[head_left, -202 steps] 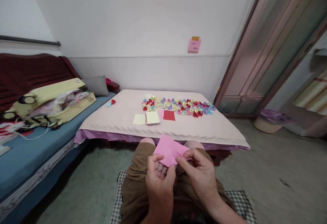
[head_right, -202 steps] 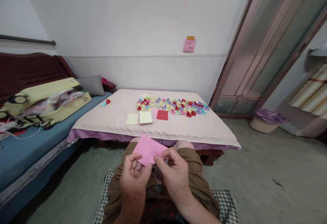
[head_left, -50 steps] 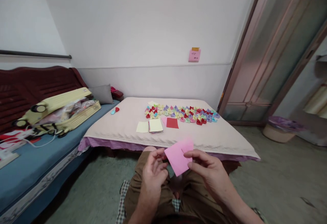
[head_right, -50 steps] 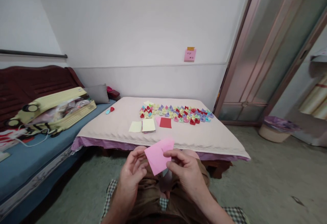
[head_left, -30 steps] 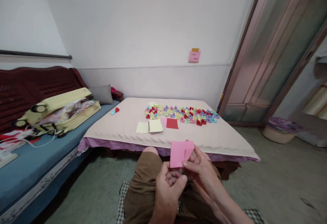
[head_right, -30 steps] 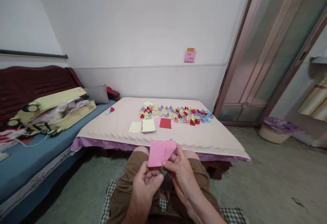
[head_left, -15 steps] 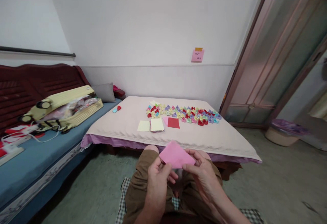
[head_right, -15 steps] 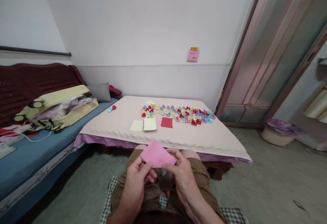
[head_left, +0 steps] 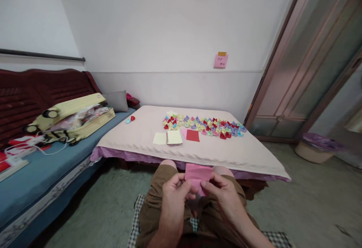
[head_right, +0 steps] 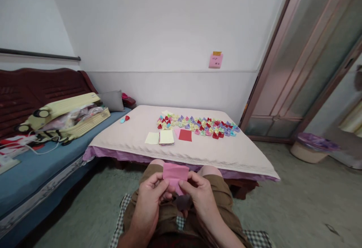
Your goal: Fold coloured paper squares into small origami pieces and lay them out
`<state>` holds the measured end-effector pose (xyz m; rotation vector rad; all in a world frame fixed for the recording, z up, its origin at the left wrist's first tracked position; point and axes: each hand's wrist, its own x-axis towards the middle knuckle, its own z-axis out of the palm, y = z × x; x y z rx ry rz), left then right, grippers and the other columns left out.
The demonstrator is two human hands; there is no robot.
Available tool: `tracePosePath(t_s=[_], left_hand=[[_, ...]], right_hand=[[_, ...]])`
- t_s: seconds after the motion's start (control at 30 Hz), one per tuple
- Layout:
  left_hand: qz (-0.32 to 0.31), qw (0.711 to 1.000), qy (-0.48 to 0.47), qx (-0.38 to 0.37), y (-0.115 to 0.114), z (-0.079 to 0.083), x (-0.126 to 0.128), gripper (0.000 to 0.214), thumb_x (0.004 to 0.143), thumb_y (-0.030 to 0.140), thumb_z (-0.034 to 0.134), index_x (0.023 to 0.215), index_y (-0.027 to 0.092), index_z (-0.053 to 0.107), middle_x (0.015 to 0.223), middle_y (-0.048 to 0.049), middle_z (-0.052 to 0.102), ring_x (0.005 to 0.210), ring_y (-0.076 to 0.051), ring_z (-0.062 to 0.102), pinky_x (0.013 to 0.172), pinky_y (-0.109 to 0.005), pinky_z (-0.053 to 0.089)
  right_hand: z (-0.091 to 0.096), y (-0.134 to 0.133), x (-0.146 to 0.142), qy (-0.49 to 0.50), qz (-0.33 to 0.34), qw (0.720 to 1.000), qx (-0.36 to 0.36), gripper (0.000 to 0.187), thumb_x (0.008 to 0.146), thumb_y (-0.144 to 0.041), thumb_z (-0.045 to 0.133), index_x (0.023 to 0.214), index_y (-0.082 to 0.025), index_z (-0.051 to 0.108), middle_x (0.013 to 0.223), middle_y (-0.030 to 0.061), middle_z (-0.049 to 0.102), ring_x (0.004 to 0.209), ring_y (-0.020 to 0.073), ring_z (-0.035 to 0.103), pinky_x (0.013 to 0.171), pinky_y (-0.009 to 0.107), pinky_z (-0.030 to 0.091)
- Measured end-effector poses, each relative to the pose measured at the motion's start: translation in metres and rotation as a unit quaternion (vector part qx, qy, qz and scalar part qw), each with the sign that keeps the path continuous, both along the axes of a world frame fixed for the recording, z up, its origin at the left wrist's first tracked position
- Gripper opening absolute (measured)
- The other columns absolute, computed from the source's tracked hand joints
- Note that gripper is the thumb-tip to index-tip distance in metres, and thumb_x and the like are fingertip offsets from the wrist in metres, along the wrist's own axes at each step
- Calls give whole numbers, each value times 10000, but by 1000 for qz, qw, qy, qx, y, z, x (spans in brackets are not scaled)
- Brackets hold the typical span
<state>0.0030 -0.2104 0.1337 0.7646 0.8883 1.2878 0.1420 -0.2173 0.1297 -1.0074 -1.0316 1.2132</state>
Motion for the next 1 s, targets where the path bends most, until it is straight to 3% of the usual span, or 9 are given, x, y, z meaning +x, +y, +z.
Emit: tracePosePath(t_s=[0.17,0.27,0.37,0.5,0.63,0.77,0.83,0.93,1.0], left_hand=[[31,998,-55,4,-4,5,2,185,666,215,770,803,124,686,736,-60,716,665,-131,658,628,-210,526],[53,996,47,47,-4,6,-2,117,721,234,707,780,134,708,726,-64,726,648,-143,657,623,-221,519],[86,972,170,134,-7,8,-8,91,739,200,664,789,165,732,734,-42,722,656,-157,654,633,-232,511],[110,936,245,228,-13,11,-12,194,750,94,595,851,202,722,849,-37,734,790,-181,672,724,-244,509],[114,909,258,308,-16,13,-14,254,759,29,527,835,211,687,989,-53,722,957,-202,654,855,-283,486],[130,883,286,350,-15,12,-16,286,750,2,516,823,213,695,1032,-62,709,969,-197,651,860,-281,477],[135,879,296,348,-13,10,-16,287,733,-4,531,811,214,701,1057,-66,700,957,-197,655,813,-267,486],[137,882,295,341,-11,6,-14,296,708,-13,536,787,217,704,1053,-66,700,920,-198,661,755,-260,491],[134,887,290,334,-11,5,-13,301,691,-14,543,777,221,709,1041,-64,704,903,-204,663,732,-262,497]], right_hand=[[-3,4,0,-19,-11,999,38,153,720,-285,741,854,-212,731,819,37,727,834,239,649,808,352,490],[2,1,9,-148,-70,983,78,350,677,-268,764,1019,-232,699,1028,70,711,972,282,631,886,415,470],[15,-7,19,-272,-127,933,198,527,681,-223,758,1186,-296,628,1321,70,566,1236,299,476,1042,460,352],[32,-19,24,-362,-64,875,316,329,792,-147,635,1041,-346,718,1315,43,573,1266,297,439,1052,492,332],[35,-22,24,-381,-49,853,354,318,820,-124,575,942,-353,759,1226,48,630,1236,305,456,1011,497,376],[25,-22,29,-377,-98,866,315,339,788,-151,639,1057,-335,733,1118,88,647,1023,281,573,868,419,474],[19,-23,31,-353,-111,890,266,433,762,-170,692,1159,-343,680,956,67,680,839,239,613,772,370,499],[12,-24,29,-227,-21,961,154,567,782,-219,702,1311,-352,550,733,8,679,633,182,613,660,317,517],[10,-25,24,-103,35,990,92,586,773,-256,714,1323,-350,535,771,15,705,628,178,633,653,320,534]])
